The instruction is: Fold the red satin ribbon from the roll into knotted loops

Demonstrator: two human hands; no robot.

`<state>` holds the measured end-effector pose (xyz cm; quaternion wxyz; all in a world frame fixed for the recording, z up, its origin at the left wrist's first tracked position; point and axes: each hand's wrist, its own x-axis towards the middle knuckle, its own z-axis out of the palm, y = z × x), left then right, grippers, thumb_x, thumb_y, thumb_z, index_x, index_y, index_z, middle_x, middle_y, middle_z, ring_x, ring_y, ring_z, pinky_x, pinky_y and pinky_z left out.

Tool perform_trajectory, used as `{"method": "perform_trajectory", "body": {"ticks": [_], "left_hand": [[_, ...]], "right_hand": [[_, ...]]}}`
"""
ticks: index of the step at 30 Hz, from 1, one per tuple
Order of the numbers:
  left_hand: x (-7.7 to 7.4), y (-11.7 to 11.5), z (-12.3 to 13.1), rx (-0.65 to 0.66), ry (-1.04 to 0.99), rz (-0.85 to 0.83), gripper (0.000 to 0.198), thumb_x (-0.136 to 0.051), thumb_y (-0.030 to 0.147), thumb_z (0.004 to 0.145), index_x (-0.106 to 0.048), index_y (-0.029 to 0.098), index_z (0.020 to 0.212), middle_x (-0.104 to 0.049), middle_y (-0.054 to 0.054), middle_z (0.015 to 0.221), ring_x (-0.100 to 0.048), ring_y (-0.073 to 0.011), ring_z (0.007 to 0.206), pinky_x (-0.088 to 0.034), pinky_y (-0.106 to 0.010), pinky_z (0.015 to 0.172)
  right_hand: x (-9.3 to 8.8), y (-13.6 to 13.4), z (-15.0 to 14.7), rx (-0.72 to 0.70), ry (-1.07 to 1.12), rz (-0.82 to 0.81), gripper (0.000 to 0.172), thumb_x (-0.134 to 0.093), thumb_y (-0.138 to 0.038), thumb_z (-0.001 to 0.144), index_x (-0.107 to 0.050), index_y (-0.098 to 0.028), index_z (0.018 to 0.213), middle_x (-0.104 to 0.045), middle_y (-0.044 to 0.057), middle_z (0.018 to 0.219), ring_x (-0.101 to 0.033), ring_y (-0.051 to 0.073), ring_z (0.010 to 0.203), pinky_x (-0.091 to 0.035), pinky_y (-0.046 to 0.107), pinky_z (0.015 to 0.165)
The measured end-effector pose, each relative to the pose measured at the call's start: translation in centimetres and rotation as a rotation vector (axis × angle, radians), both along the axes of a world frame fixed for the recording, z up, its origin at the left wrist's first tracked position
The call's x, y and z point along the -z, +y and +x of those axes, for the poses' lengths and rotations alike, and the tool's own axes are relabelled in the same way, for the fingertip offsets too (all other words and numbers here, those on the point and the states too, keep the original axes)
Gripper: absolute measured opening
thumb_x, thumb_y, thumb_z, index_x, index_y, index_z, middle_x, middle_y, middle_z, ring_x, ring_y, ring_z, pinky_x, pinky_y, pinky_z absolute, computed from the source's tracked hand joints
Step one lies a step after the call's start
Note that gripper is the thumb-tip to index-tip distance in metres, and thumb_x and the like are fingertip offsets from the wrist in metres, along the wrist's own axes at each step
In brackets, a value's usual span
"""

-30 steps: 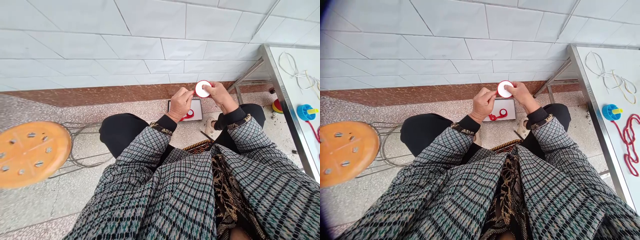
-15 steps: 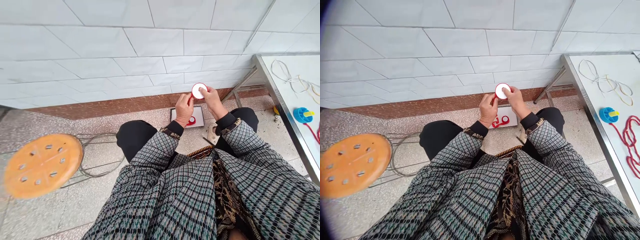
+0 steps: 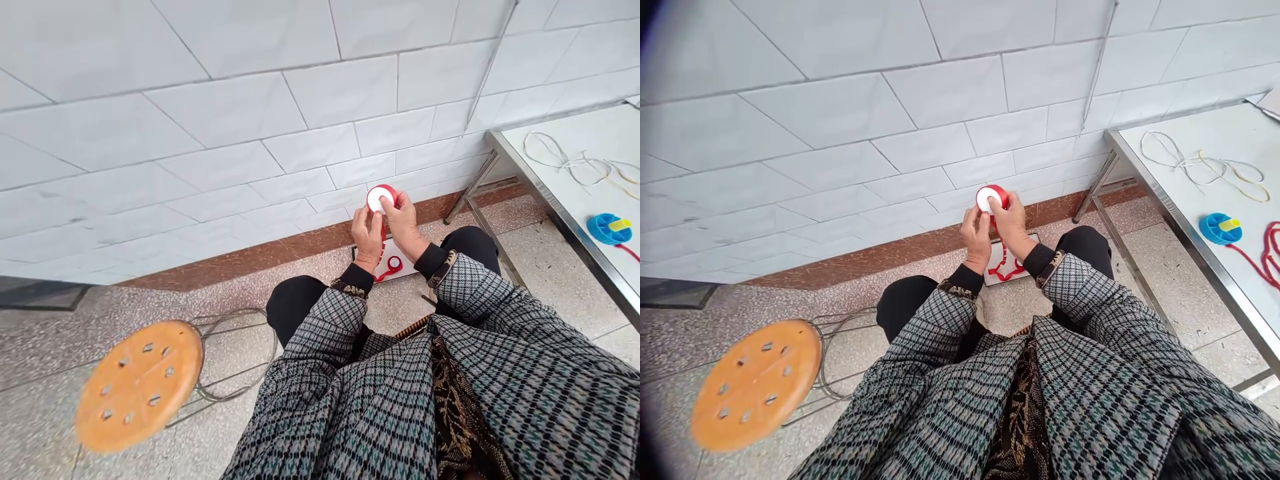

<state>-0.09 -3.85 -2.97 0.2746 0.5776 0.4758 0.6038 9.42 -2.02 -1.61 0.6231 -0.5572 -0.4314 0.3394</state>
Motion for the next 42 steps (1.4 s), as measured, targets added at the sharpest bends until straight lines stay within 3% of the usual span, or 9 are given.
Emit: {"method": "perform_trajectory", "body": {"ticks": [3,8,13,19,24,33,36,40,42], "left_hand": [[-0.6,0.0,0.5,-0.062,-0.114,-0.11,0.034,-0.072,0.053,0.096,-0.075,0.02,0.089,-0.071,-0.004,0.082,-0.061,-0.0185,0.076,-0.053,-0.034,0.079],[-1.4,-0.1,1.8,0.011,-0.371,-0.235,0.046,-0.073,0.065,0.095,-0.081,0.02,0.101,-0.08,-0.007,0.093,-0.071,-0.0194,0.084,-0.058,-0.033,0.081],[-1.4,0.6,1.8,0.094,-0.433,-0.251,0.054,-0.077,0.072,0.09,-0.081,0.021,0.106,-0.08,-0.006,0.093,-0.072,-0.0177,0.083,-0.059,-0.03,0.078],[-1.7,1.8,1.5,0.186,-0.532,-0.375,0.07,-0.065,0.089,0.088,-0.073,0.02,0.089,-0.074,-0.006,0.083,-0.073,-0.0175,0.076,-0.06,-0.03,0.07],[-3.3,2.1,2.2,0.306,-0.587,-0.383,0.074,-0.064,0.093,0.086,-0.073,0.02,0.101,-0.08,-0.011,0.106,-0.077,-0.0208,0.097,-0.062,-0.032,0.082],[-3.6,2.7,2.6,0.309,-0.553,-0.407,0.066,-0.08,0.085,0.078,-0.06,0.023,0.086,-0.062,-0.002,0.085,-0.063,-0.016,0.081,-0.057,-0.033,0.076],[-3.3,3.1,2.3,0.24,-0.569,-0.424,0.059,-0.078,0.079,0.083,-0.061,0.022,0.084,-0.061,-0.002,0.083,-0.061,-0.016,0.08,-0.055,-0.033,0.074],[-3.1,4.0,0.4,0.223,-0.52,-0.424,0.056,-0.078,0.077,0.082,-0.062,0.023,0.081,-0.063,-0.003,0.079,-0.061,-0.0162,0.076,-0.054,-0.031,0.068],[-3.1,4.3,-0.7,0.275,-0.475,-0.429,0.055,-0.081,0.075,0.08,-0.063,0.023,0.081,-0.065,-0.003,0.08,-0.062,-0.0163,0.077,-0.053,-0.031,0.068]], "right_hand": [[-1.0,-0.5,-0.7,0.073,0.116,-0.057,0.03,-0.075,-0.049,0.083,-0.059,-0.025,0.094,-0.067,-0.002,0.085,-0.061,0.017,0.08,-0.052,0.037,0.083],[-2.5,-0.9,-1.1,0.035,0.194,-0.031,0.03,-0.079,-0.044,0.079,-0.061,-0.024,0.093,-0.068,-0.001,0.086,-0.062,0.017,0.081,-0.054,0.037,0.084],[-3.1,-0.4,-1.1,0.046,0.193,-0.045,0.029,-0.08,-0.04,0.08,-0.061,-0.024,0.093,-0.069,-0.001,0.087,-0.064,0.017,0.082,-0.055,0.037,0.086],[-3.5,0.4,-0.6,0.08,0.004,-0.06,0.024,-0.077,-0.038,0.083,-0.06,-0.025,0.094,-0.068,-0.002,0.085,-0.061,0.018,0.077,-0.053,0.036,0.082],[-3.2,0.8,-0.7,0.111,-0.137,0.022,0.028,-0.074,-0.038,0.087,-0.064,-0.024,0.109,-0.076,0.006,0.105,-0.068,0.023,0.094,-0.055,0.039,0.092],[-1.6,0.7,-1.0,0.088,-0.278,0.124,0.027,-0.068,-0.035,0.09,-0.065,-0.027,0.116,-0.078,0.009,0.124,-0.072,0.027,0.114,-0.057,0.045,0.106],[-1.1,0.3,-0.8,0.028,-0.318,0.157,0.033,-0.066,-0.035,0.091,-0.065,-0.024,0.121,-0.077,0.014,0.129,-0.072,0.03,0.119,-0.057,0.049,0.107],[-1.6,1.2,2.0,-0.27,-0.36,0.132,0.062,-0.07,-0.024,0.08,-0.062,-0.02,0.141,-0.069,0.018,0.15,-0.066,0.032,0.136,-0.054,0.054,0.116],[-2.6,2.3,4.4,-0.381,-0.303,0.067,0.073,-0.075,-0.033,0.084,-0.056,-0.023,0.154,-0.061,0.018,0.162,-0.066,0.033,0.135,-0.058,0.057,0.11]]}}
